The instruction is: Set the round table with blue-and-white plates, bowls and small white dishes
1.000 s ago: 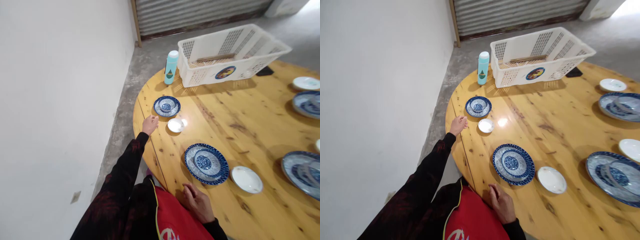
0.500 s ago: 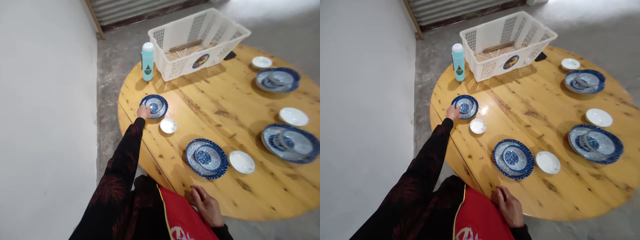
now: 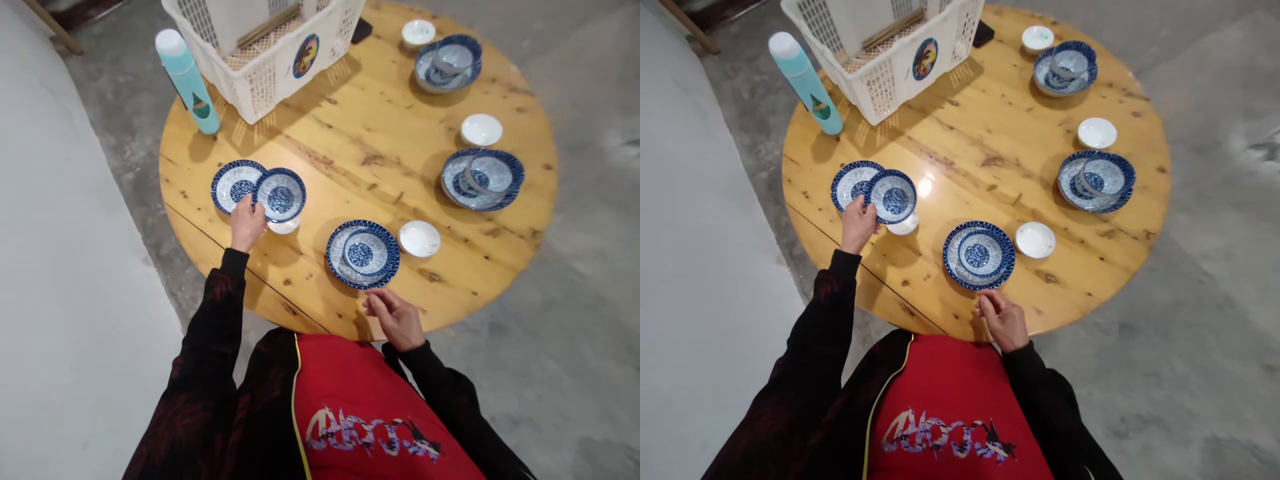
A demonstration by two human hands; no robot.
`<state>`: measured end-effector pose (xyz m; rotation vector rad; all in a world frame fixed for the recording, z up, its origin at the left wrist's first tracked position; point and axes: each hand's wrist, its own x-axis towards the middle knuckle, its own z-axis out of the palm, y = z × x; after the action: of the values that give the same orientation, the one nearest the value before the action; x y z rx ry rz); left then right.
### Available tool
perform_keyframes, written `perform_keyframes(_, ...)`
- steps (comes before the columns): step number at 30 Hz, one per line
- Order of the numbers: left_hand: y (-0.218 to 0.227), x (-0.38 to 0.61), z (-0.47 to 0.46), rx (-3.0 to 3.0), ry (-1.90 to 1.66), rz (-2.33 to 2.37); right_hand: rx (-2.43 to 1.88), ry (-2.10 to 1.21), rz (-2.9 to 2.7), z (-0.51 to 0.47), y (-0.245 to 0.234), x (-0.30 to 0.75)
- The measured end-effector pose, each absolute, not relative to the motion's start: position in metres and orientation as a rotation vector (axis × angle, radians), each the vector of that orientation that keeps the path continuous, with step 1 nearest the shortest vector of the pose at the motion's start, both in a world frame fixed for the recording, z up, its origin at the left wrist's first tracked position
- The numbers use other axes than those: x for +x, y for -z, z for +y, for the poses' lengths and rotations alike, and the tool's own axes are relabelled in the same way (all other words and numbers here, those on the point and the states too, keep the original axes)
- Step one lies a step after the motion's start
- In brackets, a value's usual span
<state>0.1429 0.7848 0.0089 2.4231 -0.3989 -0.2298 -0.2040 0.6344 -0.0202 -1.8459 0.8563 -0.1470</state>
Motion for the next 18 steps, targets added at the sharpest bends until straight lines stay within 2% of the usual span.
perform_keyframes(5, -0.031, 0.05, 0.743, 2.419, 0.457, -0.68, -1.794, 0.378, 0.838, 0.594, 0.0, -0.169)
perform_keyframes(10, -0.032, -0.006, 0.709, 2.52, 0.628, -0.85, -2.102, 0.332, 0.851, 0.566, 0.002, -0.151)
perform_keyframes(18, -0.023, -0.018, 0.687, 2.717, 0.721, -0.994, -2.543, 0.213, 0.964, 0.548, 0.035, -0.148)
